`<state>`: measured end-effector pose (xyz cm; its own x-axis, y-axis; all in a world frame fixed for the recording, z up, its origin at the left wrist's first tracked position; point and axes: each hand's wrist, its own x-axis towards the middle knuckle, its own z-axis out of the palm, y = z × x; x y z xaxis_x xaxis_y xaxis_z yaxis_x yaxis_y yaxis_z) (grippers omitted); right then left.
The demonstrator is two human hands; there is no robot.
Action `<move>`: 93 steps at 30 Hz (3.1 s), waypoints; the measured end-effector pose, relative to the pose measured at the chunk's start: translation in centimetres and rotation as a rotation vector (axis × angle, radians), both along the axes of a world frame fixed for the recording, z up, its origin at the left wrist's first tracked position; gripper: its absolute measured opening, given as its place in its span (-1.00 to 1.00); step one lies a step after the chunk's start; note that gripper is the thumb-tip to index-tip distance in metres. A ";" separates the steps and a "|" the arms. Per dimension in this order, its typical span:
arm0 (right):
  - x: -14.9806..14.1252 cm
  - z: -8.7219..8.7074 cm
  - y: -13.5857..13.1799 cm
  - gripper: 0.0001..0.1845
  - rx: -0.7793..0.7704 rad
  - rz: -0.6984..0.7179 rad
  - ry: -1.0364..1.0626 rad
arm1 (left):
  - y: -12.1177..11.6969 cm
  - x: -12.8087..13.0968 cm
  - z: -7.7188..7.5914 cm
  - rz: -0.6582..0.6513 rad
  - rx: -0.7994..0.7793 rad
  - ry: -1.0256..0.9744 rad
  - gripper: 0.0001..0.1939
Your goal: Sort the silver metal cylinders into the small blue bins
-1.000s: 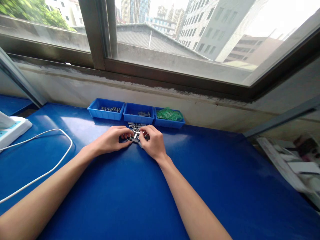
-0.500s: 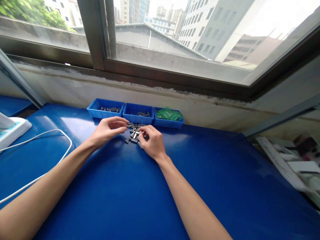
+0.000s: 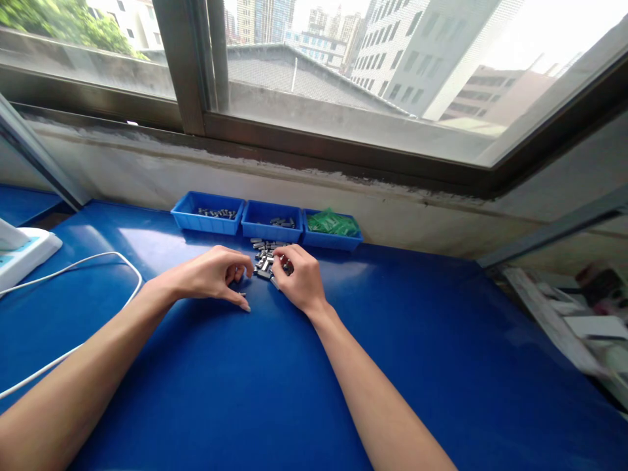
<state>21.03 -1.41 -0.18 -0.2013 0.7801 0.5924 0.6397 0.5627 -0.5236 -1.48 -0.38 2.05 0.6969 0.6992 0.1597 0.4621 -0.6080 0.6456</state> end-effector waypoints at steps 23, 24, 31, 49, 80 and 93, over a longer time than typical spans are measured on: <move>0.1 0.0 0.0 -0.89 -0.009 0.006 -0.003 | 0.4 1.3 -1.2 0.168 0.019 -0.197 -0.84; 0.1 -0.1 0.0 -0.89 -0.008 0.005 -0.004 | 0.4 1.4 -1.2 0.216 -0.033 -0.242 -0.81; 0.0 -0.2 0.2 -0.89 -0.015 0.011 -0.001 | 0.7 1.7 -0.9 0.503 -0.349 -0.518 -0.51; 0.0 0.1 0.0 -0.90 -0.038 0.023 0.013 | 3.3 -0.6 -1.5 0.654 -0.373 -1.163 -0.38; 0.0 0.0 0.0 -0.88 -0.046 0.007 -0.005 | 0.2 0.8 -1.2 0.084 0.236 0.010 -0.92; 0.1 -0.1 0.1 -0.89 -0.031 0.015 -0.002 | 0.3 1.3 -1.0 0.236 0.015 -0.375 -0.80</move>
<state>21.10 -1.30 -0.32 -0.2140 0.7951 0.5674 0.6321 0.5556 -0.5402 -0.18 -0.04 1.00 0.4104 0.8277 0.3826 0.3245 -0.5247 0.7870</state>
